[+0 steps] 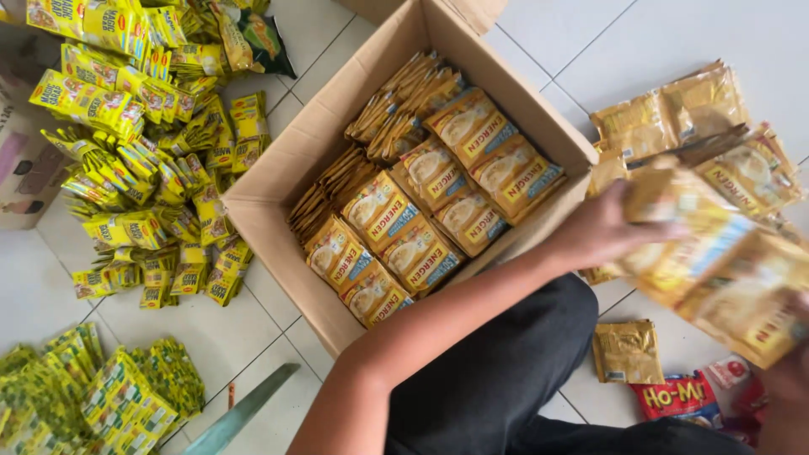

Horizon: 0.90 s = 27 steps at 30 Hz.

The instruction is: Organizing various food and beverage mix packets into a cardboard box.

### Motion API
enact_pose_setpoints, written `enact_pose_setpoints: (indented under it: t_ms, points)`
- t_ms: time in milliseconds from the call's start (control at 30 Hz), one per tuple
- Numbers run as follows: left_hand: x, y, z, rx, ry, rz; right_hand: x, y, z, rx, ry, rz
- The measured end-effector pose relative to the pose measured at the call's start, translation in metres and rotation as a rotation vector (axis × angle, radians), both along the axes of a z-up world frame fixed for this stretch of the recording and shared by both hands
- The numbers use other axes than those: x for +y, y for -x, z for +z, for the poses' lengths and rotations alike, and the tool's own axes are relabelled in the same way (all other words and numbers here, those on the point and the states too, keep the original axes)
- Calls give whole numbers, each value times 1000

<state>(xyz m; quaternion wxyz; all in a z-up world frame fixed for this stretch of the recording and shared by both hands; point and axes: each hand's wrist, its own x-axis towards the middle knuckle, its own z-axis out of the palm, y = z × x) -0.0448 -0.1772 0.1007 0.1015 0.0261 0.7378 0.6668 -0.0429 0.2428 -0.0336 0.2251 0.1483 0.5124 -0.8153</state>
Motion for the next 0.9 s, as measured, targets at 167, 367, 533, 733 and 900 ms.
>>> enact_pose_setpoints:
  t_ms: [167, 367, 533, 733, 900]
  points:
    - [-128, -56, 13, -70, -403, 213, -195, 9, 154, 13, -44, 200]
    - [-255, -111, 83, -314, -310, 692, -437, 60, 204, 35, -186, 551]
    - [-360, -159, 5, -193, -332, 1009, -598, 72, 167, 222, -303, 787]
    - [-418, -178, 5, -200, -203, 1175, -660, 45, 141, 251, -328, 860]
    - [-476, -187, -27, -189, -58, 1032, -613, -7, 171, -55, -445, 1037]
